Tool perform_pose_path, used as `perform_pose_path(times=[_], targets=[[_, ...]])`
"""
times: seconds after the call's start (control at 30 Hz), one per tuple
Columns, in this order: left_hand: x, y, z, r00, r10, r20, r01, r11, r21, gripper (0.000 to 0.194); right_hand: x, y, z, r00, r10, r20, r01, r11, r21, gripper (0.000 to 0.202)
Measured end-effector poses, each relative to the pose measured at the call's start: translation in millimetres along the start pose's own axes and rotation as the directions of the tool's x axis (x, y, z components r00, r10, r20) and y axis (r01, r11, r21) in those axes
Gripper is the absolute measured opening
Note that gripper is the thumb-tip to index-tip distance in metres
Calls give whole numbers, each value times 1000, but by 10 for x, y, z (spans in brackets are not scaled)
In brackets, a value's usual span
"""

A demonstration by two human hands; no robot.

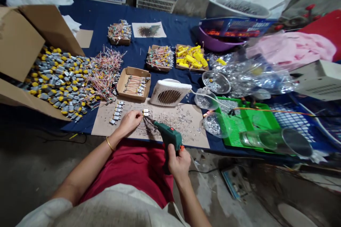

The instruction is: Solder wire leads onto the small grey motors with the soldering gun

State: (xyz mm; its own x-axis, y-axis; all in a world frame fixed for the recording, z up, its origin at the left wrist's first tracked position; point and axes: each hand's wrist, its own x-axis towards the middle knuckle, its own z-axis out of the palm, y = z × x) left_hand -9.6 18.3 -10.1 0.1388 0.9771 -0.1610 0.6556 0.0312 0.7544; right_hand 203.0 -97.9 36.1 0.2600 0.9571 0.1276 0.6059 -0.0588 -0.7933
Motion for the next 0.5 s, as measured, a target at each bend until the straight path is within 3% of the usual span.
perform_pose_path(times=[0.33,0.43,0.5], targets=[[2,23,-15,1000,-27,5,26,1000,17,21,28,-30,8,999,30,40,-31,998,47,39],[9,12,-3,1000,-30,-4,30,999,21,21,22,9,25,996,-71,57,71,997,8,35],[13,6,4,1000,-31,-2,31,999,25,21,16,43,28,972,-224,77,224,975,4,28]])
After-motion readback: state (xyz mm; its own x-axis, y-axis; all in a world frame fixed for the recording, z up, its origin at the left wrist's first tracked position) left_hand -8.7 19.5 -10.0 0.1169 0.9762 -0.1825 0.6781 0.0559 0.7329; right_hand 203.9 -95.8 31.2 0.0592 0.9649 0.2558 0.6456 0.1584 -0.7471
